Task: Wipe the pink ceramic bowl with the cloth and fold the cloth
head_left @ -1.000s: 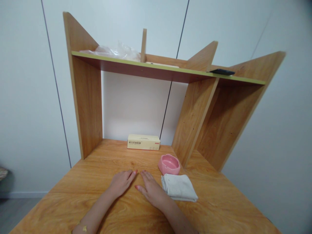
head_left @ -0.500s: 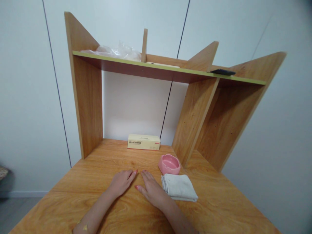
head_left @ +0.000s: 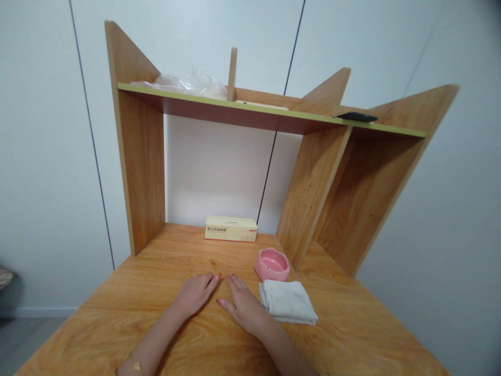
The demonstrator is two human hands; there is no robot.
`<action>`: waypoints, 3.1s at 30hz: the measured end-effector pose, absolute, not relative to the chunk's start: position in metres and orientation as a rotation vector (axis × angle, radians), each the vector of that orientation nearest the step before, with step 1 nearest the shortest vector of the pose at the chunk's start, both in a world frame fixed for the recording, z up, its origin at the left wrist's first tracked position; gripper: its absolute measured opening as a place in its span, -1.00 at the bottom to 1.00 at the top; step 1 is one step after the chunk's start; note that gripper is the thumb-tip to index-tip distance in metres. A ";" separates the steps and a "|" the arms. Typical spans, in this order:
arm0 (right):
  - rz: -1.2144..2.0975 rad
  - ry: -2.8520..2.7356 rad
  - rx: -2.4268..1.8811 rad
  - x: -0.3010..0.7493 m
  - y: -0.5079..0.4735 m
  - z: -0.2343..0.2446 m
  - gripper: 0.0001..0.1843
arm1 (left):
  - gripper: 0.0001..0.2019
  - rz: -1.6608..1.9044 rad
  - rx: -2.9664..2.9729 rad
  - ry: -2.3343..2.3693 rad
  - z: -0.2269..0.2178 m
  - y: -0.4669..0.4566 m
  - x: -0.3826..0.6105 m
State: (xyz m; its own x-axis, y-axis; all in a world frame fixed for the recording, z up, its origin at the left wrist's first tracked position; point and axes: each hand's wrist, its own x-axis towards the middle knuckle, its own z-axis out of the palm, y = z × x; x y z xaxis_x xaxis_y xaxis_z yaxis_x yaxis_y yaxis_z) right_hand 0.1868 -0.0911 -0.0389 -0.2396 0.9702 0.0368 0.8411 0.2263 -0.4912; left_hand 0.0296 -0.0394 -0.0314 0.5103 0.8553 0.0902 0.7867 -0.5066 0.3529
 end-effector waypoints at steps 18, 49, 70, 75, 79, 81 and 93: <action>0.542 -2.193 -1.700 0.186 -0.092 -0.036 -0.26 | -0.48 0.379 2.476 1.382 -0.031 -0.040 0.030; 0.564 -2.189 -1.702 0.186 -0.092 -0.036 -0.26 | -0.49 0.370 2.469 1.382 -0.030 -0.040 0.030; 0.547 -2.194 -1.707 0.186 -0.091 -0.038 -0.26 | -0.49 0.366 2.483 1.383 -0.030 -0.039 0.030; 0.552 -2.188 -1.710 0.185 -0.092 -0.035 -0.26 | -0.50 0.360 2.479 1.400 -0.029 -0.040 0.030; 0.551 -2.191 -1.713 0.185 -0.093 -0.035 -0.25 | -0.50 0.363 2.483 1.396 -0.029 -0.041 0.030; 0.544 -2.187 -1.708 0.186 -0.092 -0.036 -0.26 | -0.50 0.366 2.482 1.397 -0.029 -0.041 0.030; 0.537 -2.207 -1.722 0.185 -0.091 -0.036 -0.27 | -0.50 0.373 2.484 1.389 -0.033 -0.038 0.029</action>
State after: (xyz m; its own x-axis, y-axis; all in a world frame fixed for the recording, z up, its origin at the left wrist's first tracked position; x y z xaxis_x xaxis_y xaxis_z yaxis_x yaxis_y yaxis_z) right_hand 0.1853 -0.0913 -0.0363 -0.2432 0.9700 0.0000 0.8616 0.2161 -0.4593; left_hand 0.0291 -0.0379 -0.0329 0.5071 0.8571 0.0911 0.7872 -0.5036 0.3559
